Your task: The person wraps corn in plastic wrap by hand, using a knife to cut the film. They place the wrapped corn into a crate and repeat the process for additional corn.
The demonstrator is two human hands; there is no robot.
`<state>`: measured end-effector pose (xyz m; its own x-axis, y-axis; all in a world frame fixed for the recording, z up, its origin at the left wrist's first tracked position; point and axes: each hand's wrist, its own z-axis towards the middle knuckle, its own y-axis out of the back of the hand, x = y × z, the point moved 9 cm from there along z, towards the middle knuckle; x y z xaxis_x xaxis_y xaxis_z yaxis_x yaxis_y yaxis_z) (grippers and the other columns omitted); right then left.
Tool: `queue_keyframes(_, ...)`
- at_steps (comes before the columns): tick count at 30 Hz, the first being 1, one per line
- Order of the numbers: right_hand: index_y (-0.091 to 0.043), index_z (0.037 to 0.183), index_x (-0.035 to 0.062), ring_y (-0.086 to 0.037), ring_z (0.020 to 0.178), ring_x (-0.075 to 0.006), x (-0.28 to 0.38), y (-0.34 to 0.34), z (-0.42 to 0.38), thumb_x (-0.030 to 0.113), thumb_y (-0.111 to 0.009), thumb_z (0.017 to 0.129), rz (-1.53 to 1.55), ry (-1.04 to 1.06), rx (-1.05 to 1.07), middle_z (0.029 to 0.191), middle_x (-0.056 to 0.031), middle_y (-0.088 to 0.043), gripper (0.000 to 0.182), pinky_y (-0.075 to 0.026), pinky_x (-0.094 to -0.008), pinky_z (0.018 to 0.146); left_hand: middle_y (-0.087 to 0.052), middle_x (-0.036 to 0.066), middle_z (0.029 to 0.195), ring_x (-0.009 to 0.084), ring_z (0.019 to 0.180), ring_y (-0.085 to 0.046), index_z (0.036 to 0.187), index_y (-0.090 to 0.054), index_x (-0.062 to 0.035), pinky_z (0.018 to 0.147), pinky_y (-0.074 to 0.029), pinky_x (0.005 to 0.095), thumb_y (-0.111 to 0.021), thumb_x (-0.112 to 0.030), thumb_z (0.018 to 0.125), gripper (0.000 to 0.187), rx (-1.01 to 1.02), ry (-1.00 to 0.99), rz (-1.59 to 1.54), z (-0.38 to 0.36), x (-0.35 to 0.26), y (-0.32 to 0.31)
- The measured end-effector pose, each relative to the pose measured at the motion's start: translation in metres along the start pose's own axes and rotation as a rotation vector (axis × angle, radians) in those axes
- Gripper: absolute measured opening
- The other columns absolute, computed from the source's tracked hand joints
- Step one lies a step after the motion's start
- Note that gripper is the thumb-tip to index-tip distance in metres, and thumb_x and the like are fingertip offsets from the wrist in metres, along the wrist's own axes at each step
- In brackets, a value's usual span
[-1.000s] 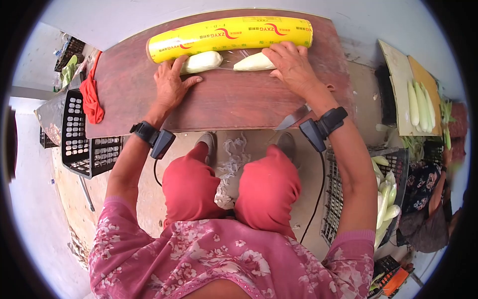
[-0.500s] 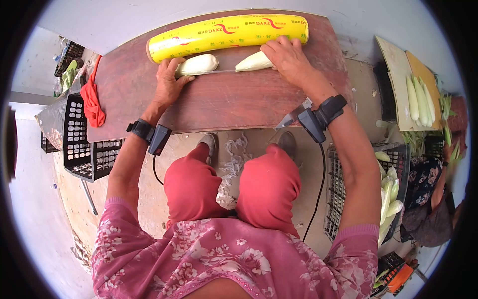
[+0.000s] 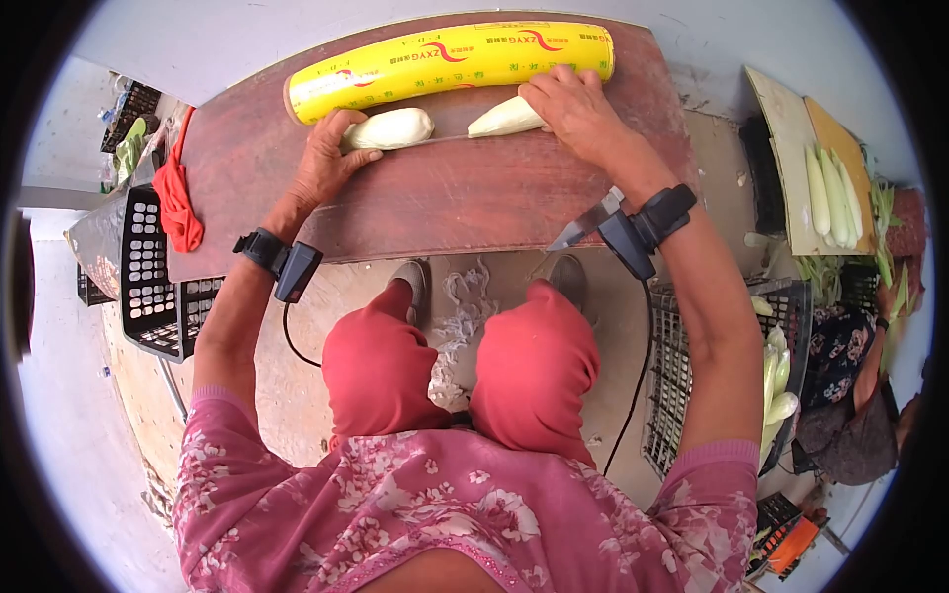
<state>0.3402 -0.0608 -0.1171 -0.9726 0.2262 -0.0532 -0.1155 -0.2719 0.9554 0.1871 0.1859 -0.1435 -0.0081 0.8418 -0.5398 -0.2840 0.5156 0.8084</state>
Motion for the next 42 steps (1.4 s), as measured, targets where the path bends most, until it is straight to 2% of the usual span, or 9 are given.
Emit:
queue_keyframes(6,-0.057,0.127,0.0141,-0.050,0.111,-0.0222,0.001,-0.001,-0.002,0.007,-0.066,0.084,-0.015,-0.020,-0.005,0.119,0.0000,-0.060,0.044,-0.034,-0.0411,0.092,-0.060,0.010,0.113,0.0296,0.112,-0.052,0.114,-0.061,-0.0101,0.103,-0.031,0.0447,-0.070,-0.048,0.088,0.047,-0.040,0.041,0.052,0.001,0.000,0.000)
queue_keyframes(8,-0.057,0.127,0.0145,-0.050,0.112,-0.0223,0.000,-0.001,-0.002,0.007,-0.064,0.086,-0.011,-0.017,-0.021,0.119,-0.0003,-0.060,0.042,-0.034,-0.0418,0.093,-0.061,0.011,0.112,0.0300,0.113,-0.053,0.115,-0.062,-0.0097,0.102,-0.034,0.0448,-0.069,-0.045,0.090,0.044,-0.069,0.041,0.127,0.000,-0.004,0.001)
queue_keyframes(11,-0.053,0.134,0.0125,-0.049,0.120,-0.0256,-0.005,-0.012,-0.002,0.007,-0.073,0.079,-0.004,-0.084,0.104,0.128,-0.0050,-0.056,0.059,-0.034,-0.0431,0.099,-0.062,0.010,0.110,0.0294,0.111,-0.053,0.117,-0.065,-0.0111,0.102,-0.031,0.0456,-0.066,-0.047,0.092,0.044,-0.136,0.002,0.170,0.000,-0.007,0.000)
queue_keyframes(14,-0.054,0.133,0.0129,-0.049,0.120,-0.0261,0.002,0.002,-0.002,0.011,-0.077,0.076,0.046,-0.090,0.056,0.128,-0.0045,-0.055,0.062,-0.035,-0.0439,0.099,-0.062,0.009,0.111,0.0291,0.110,-0.053,0.119,-0.066,-0.0127,0.103,-0.028,0.0468,-0.063,-0.049,0.093,0.045,-0.176,-0.023,0.179,0.000,-0.007,0.000)
queue_keyframes(17,-0.057,0.125,0.0149,-0.049,0.113,-0.0238,0.003,0.012,0.001,0.015,-0.083,0.070,0.074,-0.080,-0.055,0.117,-0.0013,-0.055,0.060,-0.035,-0.0419,0.092,-0.062,0.009,0.111,0.0288,0.110,-0.052,0.120,-0.066,-0.0137,0.103,-0.028,0.0476,-0.062,-0.049,0.094,0.044,-0.172,-0.019,0.184,0.000,-0.006,-0.001)
queue_keyframes(23,-0.059,0.114,0.0127,-0.050,0.105,-0.0243,0.005,-0.001,0.007,0.008,-0.067,0.082,-0.077,-0.049,-0.047,0.109,-0.0023,-0.056,0.034,-0.035,-0.0417,0.089,-0.062,0.008,0.112,0.0288,0.111,-0.051,0.120,-0.066,-0.0148,0.103,-0.027,0.0485,-0.061,-0.049,0.094,0.043,-0.139,-0.014,0.192,0.003,-0.003,-0.003)
queue_keyframes(29,-0.059,0.110,0.0108,-0.051,0.103,-0.0242,0.008,0.001,0.010,0.003,-0.055,0.086,-0.142,-0.038,-0.036,0.106,-0.0035,-0.055,0.026,-0.035,-0.0416,0.089,-0.062,0.009,0.111,0.0296,0.110,-0.051,0.120,-0.066,-0.0153,0.103,-0.027,0.0483,-0.060,-0.048,0.095,0.042,-0.107,-0.031,0.191,0.004,-0.005,-0.003)
queue_keyframes(35,-0.059,0.121,0.0102,-0.051,0.109,-0.0232,0.007,0.003,0.001,0.005,-0.056,0.088,-0.064,-0.041,-0.061,0.114,-0.0032,-0.057,0.034,-0.034,-0.0430,0.092,-0.061,0.010,0.109,0.0302,0.108,-0.052,0.119,-0.066,-0.0154,0.103,-0.028,0.0478,-0.059,-0.044,0.097,0.037,-0.096,-0.036,0.182,0.005,-0.006,-0.002)
queue_keyframes(42,-0.053,0.130,0.0102,-0.049,0.119,-0.0219,0.005,0.008,-0.009,0.012,-0.071,0.082,-0.038,-0.037,-0.072,0.126,-0.0032,-0.055,0.053,-0.033,-0.0425,0.095,-0.060,0.009,0.106,0.0291,0.107,-0.051,0.118,-0.067,-0.0144,0.102,-0.029,0.0462,-0.058,-0.036,0.098,0.030,-0.143,-0.030,0.198,0.006,-0.008,0.000)
